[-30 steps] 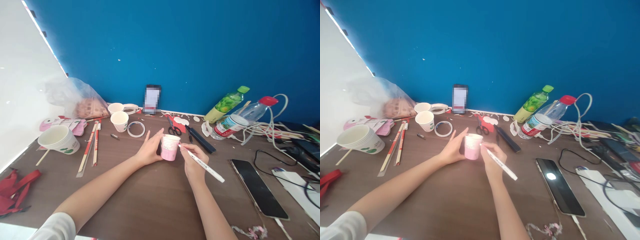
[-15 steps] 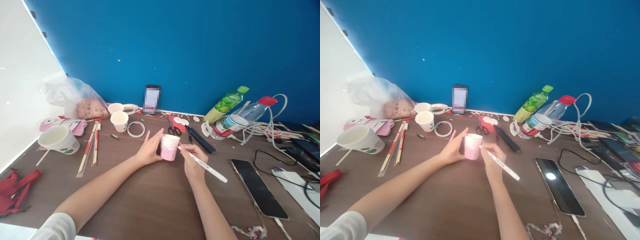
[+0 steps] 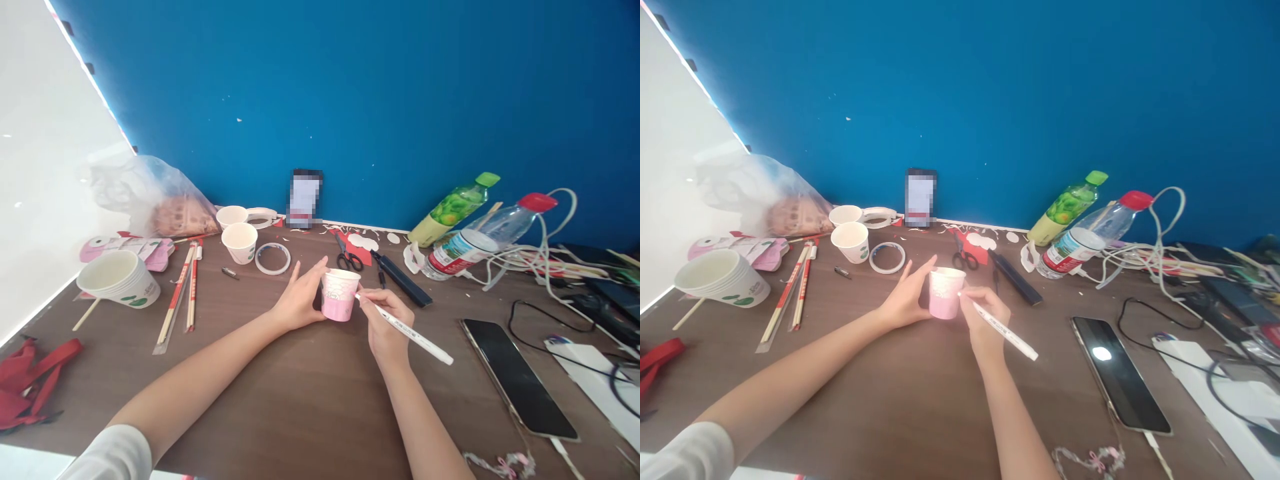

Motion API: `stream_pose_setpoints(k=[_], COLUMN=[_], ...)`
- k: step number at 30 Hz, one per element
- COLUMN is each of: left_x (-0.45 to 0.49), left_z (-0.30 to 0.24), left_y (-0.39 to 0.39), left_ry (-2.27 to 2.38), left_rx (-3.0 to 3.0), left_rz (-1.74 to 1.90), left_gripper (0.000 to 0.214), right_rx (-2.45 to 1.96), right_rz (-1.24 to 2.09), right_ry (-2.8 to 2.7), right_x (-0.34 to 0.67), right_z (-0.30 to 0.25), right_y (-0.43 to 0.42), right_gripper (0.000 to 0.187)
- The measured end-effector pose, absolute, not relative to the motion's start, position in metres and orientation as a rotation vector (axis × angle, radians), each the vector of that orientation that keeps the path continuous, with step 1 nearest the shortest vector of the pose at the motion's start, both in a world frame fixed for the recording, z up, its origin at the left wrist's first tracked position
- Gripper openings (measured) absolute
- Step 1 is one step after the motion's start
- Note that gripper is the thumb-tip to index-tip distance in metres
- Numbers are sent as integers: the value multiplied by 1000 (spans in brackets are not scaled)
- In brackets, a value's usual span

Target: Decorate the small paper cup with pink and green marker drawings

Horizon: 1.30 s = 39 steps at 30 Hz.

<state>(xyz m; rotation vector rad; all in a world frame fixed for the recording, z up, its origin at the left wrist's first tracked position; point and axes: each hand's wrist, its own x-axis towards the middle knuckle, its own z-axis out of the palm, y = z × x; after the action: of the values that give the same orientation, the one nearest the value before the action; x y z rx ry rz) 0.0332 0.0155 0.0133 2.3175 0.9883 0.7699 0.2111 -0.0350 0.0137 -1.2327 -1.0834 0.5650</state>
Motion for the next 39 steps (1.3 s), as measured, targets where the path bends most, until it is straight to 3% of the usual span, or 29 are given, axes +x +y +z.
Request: stream_pose_setpoints(k=[39], left_x=[33], left_z=[12], left_y=[16], left_ry=[1005], left_rx=[2291], left_rz=[757], left_gripper=[93], right_rx=[-1185], right_rz=[657], right_ry=[-1128], right_x=[215], right_z=[13], right_y=[-34], right_gripper=[11])
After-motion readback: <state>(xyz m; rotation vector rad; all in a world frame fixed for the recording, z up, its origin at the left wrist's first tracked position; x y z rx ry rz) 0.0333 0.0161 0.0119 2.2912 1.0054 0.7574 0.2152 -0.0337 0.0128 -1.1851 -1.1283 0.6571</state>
